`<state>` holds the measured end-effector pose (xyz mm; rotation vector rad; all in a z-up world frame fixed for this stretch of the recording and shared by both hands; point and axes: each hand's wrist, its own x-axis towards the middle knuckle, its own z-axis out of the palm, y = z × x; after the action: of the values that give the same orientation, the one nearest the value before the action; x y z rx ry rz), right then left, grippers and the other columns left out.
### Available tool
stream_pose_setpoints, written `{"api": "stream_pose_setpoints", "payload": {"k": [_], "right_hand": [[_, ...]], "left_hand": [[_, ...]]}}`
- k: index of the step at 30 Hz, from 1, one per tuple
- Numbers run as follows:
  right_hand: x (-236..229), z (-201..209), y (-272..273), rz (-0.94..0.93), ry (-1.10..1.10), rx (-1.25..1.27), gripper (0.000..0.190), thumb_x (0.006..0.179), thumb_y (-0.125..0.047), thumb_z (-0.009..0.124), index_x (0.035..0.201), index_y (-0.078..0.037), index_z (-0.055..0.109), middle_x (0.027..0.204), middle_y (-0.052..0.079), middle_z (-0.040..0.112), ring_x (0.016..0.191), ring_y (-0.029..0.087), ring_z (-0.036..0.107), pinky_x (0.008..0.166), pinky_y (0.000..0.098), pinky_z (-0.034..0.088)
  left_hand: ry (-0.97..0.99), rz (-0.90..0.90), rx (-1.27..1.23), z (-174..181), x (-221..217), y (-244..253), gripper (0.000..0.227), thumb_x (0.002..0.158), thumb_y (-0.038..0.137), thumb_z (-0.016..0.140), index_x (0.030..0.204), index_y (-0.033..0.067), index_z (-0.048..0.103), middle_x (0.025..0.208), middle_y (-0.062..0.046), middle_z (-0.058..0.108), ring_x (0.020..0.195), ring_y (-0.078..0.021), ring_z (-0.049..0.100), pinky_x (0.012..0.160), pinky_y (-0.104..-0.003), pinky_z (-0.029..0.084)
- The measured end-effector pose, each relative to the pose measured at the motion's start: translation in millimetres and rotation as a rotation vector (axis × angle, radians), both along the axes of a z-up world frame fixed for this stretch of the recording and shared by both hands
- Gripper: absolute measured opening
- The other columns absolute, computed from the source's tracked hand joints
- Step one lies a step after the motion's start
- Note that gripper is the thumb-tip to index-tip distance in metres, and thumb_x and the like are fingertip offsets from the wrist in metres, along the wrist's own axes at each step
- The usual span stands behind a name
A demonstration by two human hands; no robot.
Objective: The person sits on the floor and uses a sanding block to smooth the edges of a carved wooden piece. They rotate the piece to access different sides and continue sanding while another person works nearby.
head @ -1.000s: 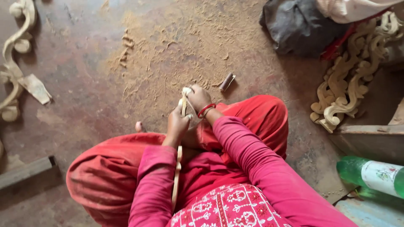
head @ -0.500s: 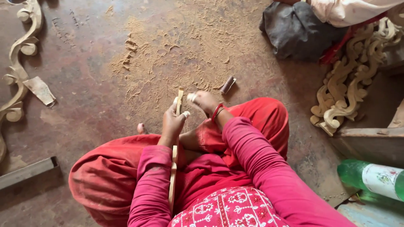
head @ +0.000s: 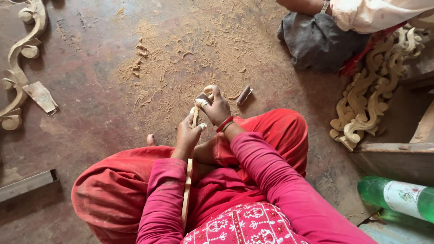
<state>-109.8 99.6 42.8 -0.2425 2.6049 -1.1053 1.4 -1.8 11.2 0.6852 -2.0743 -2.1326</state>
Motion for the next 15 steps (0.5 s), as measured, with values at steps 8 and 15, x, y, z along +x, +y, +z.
{"api": "stream_pose_setpoints", "payload": {"k": [8,15], "right_hand": [[-1,0,18,0.469,0.153,-0.224,0.058,0.093,-0.038,0.075,0.138,-0.006,0.059,0.132,0.013,0.059,0.117,0.023,0.063,0.097,0.0372,0.055],[-16,-46,42,0.266,-0.224,-0.282,0.042,0.099,-0.023,0.064,0.141,-0.015,0.064,0.138,0.006,0.071,0.092,0.027,0.062,0.085,0.0380,0.056]], "left_hand": [[-0.038,-0.005,0.090,-22,4,-6,0.050,0.082,0.000,0.071,0.132,-0.0040,0.068,0.095,-0.008,0.074,0.080,-0.0124,0.064,0.072,-0.030,0.053],[-0.032,-0.017,0.088,-45,1,0,0.074,0.077,0.000,0.071,0.147,0.0017,0.048,0.096,-0.005,0.072,0.083,-0.0118,0.064,0.075,-0.029,0.054]]}}
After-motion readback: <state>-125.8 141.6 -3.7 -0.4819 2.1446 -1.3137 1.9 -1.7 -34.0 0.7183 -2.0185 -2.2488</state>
